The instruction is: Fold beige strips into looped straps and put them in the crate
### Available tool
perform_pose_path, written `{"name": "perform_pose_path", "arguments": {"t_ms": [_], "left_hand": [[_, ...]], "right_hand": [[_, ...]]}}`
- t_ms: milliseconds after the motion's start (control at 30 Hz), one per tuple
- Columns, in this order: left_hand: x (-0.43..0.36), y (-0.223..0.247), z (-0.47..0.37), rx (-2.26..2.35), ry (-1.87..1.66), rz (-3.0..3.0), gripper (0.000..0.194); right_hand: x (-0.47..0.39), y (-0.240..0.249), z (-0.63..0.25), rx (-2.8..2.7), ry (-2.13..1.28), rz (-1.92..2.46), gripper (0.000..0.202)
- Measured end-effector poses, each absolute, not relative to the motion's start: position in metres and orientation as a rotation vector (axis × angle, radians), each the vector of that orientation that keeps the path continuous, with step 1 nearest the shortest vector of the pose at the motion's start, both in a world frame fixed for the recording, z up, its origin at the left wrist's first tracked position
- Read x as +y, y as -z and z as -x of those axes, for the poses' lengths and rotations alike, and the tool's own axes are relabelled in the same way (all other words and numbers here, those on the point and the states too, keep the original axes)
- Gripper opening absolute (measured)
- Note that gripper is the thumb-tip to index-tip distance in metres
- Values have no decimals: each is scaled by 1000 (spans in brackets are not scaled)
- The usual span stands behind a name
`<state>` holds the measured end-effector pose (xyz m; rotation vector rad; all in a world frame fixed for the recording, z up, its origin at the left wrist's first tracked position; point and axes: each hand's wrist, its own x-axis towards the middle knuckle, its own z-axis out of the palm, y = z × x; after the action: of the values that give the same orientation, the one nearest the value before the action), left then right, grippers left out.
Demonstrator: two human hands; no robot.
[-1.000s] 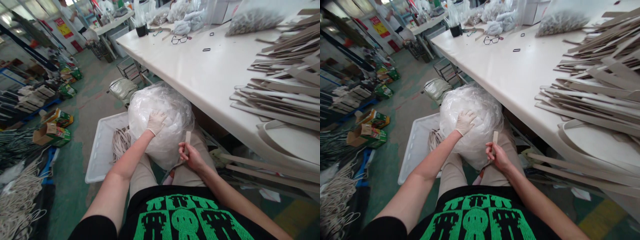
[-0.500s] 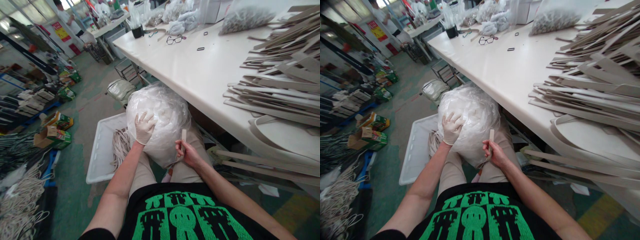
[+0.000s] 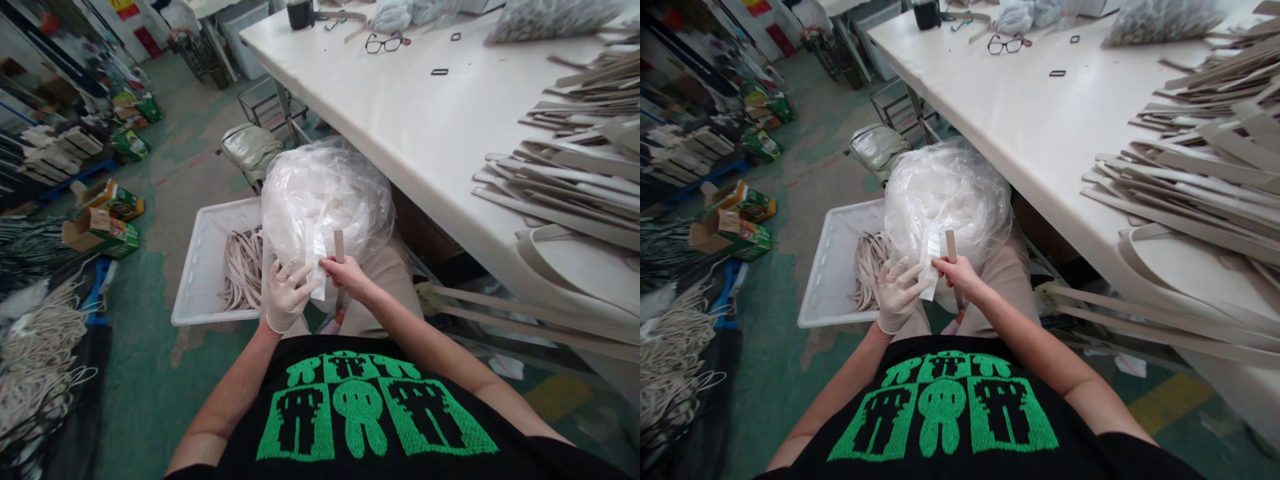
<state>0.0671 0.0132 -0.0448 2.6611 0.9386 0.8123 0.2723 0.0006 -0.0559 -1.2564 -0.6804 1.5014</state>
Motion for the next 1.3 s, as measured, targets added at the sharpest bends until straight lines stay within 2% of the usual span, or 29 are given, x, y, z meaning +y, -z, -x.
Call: {"name": "perform_pose_path", "arguments": {"t_ms": [100, 233, 467, 600, 667, 767, 867, 933, 1133, 1300], "left_hand": [[3, 42, -62, 1037, -845, -2454, 32], [-4, 29, -57, 1100, -999, -1995, 54], [-4, 15, -79, 1060, -412, -1441, 38], [-2, 4, -65, 923, -313, -1213, 38], [14, -9, -31, 924, -553, -1116, 33], [51, -36, 53, 1032, -1348, -869, 11], [72, -56, 129, 1009, -1883, -604, 22], [64, -53, 145, 1036, -1958, -512, 18], [-2, 21, 51, 1146, -1407, -221, 14], [-22, 45, -12, 1067, -1306, -1, 14]], "right_hand": [[5, 45, -275, -737, -1387, 1346, 36], [0, 27, -281, -864, -1283, 1416, 32], [-6, 9, -267, -1178, -1222, 1358, 30], [-13, 11, -264, -1330, -1175, 1359, 32], [-20, 13, -264, -1405, -1187, 1333, 37], [-31, 17, -262, -1458, -1211, 1288, 44], [-38, 21, -260, -1439, -1232, 1276, 47], [-42, 22, -259, -1463, -1320, 1292, 46], [-45, 8, -244, -1717, -1656, 1332, 45], [-46, -3, -221, -2021, -1649, 1262, 46]]}}
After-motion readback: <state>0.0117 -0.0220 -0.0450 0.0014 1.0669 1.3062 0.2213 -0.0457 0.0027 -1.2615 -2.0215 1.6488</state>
